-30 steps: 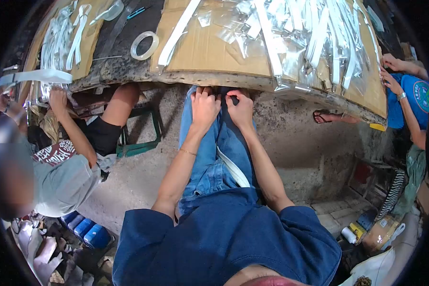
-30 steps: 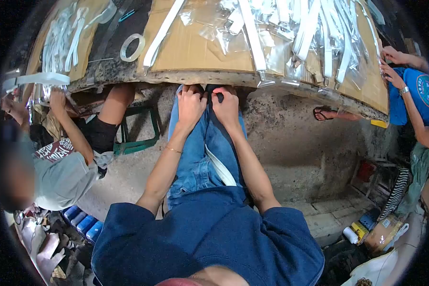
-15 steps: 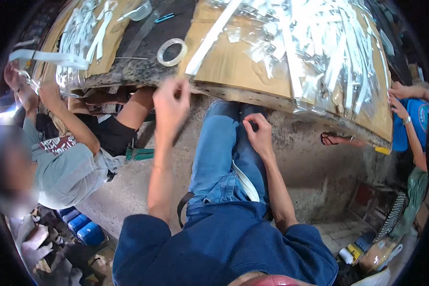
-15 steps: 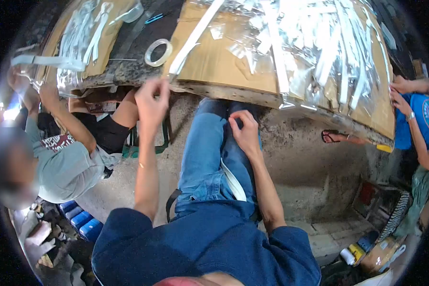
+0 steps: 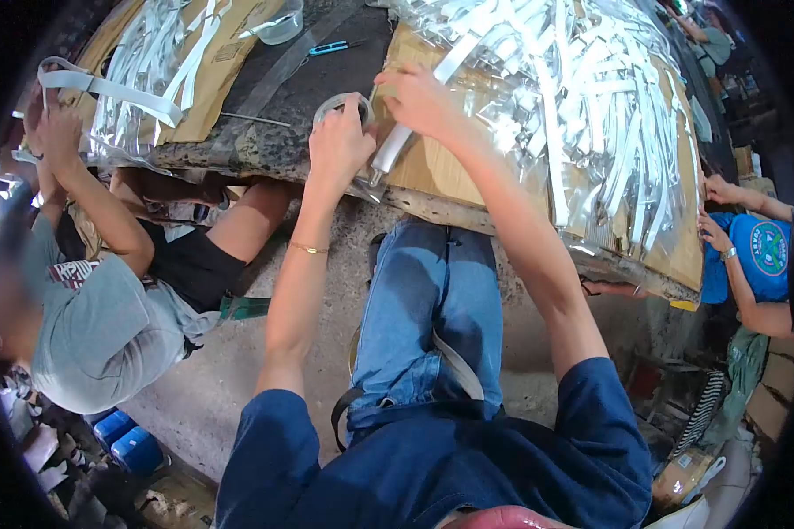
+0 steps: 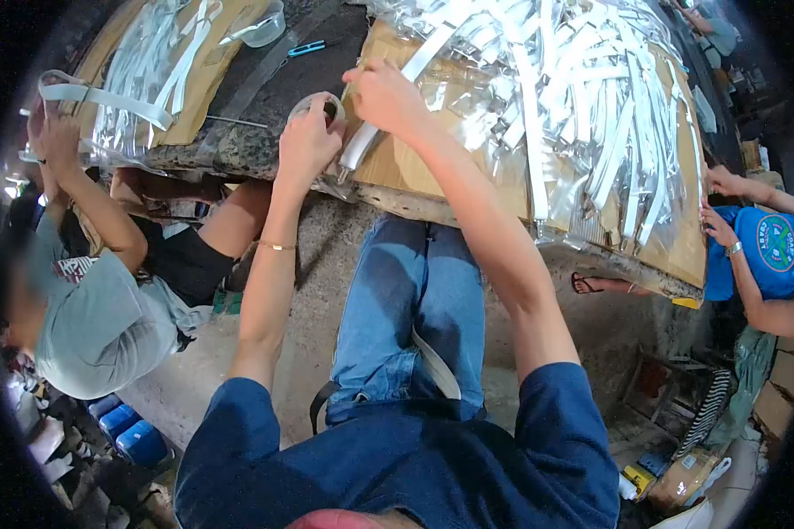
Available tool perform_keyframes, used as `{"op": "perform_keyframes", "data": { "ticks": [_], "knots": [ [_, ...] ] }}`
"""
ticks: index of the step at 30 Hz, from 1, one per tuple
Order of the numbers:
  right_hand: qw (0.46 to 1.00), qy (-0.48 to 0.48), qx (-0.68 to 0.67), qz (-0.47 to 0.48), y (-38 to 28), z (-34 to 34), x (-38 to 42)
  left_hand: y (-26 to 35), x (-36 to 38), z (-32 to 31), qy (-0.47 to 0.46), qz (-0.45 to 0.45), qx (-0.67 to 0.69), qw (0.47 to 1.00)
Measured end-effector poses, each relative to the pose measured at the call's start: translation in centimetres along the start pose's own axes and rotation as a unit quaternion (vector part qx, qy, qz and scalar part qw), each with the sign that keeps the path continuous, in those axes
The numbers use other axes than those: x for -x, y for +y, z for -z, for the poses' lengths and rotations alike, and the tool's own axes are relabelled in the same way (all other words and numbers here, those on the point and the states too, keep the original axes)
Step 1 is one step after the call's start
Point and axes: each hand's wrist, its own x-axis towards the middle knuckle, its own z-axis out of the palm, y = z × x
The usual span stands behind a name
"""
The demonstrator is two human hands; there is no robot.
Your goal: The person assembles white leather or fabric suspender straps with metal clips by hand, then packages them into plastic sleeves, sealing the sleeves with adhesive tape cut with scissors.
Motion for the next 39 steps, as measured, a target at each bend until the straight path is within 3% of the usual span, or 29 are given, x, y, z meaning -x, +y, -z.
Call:
{"op": "perform_keyframes", "data": {
  "ticks": [1,4,9,11,15,18,21,23,25,27,29,30,33,35,37,39],
  "knots": [
    [0.998,-0.019,0.056,0.024,0.1,-0.9,-0.6,0.2,0.0,0.6,0.003,0.001,0.003,1.000],
    [0.994,-0.093,0.058,-0.005,0.2,-1.7,-1.6,0.1,-0.1,1.4,-0.007,0.013,0.015,1.000],
    [0.996,-0.081,-0.006,-0.024,-0.8,-0.4,-1.5,0.6,-0.4,2.9,0.013,-0.020,-0.014,1.000],
    [0.993,-0.062,-0.067,-0.081,-2.0,0.3,-1.5,1.2,-0.7,3.7,0.028,-0.042,-0.035,0.998],
    [0.992,-0.044,-0.101,-0.065,-4.5,3.0,-1.8,3.2,0.0,8.1,0.063,-0.055,-0.045,0.996],
    [0.986,-0.116,-0.088,-0.081,-8.4,6.7,-0.3,3.6,2.6,10.4,0.053,-0.096,-0.012,0.994],
    [0.989,-0.078,-0.059,-0.107,-10.4,7.2,5.8,5.4,7.7,12.0,-0.047,-0.123,-0.060,0.989],
    [0.966,-0.171,-0.103,-0.162,-12.3,9.4,9.6,7.0,11.5,12.2,-0.135,-0.156,-0.056,0.977],
    [0.955,-0.175,-0.153,-0.185,-12.8,10.1,15.2,8.3,15.6,10.9,-0.138,-0.189,-0.043,0.971],
    [0.940,-0.182,-0.199,-0.211,-13.0,10.1,19.6,9.6,18.4,9.5,-0.154,-0.166,-0.037,0.973],
    [0.912,-0.114,-0.256,-0.300,-13.3,10.2,23.2,9.9,19.9,7.5,-0.157,-0.160,-0.014,0.974],
    [0.843,-0.078,-0.363,-0.389,-13.1,9.1,25.2,10.2,20.1,6.7,-0.185,-0.140,-0.012,0.973],
    [0.836,-0.044,-0.333,-0.433,-12.3,8.5,27.1,10.9,20.1,5.2,-0.199,-0.116,0.002,0.973],
    [0.849,-0.041,-0.312,-0.424,-11.4,8.4,27.3,10.3,19.9,3.7,-0.201,-0.134,-0.042,0.969],
    [0.895,-0.063,-0.231,-0.376,-10.3,7.9,27.4,10.6,19.0,3.1,-0.215,-0.130,-0.045,0.967],
    [0.892,-0.045,-0.247,-0.376,-9.4,7.3,27.2,10.4,18.1,2.3,-0.200,-0.154,-0.064,0.965]
  ]
}}
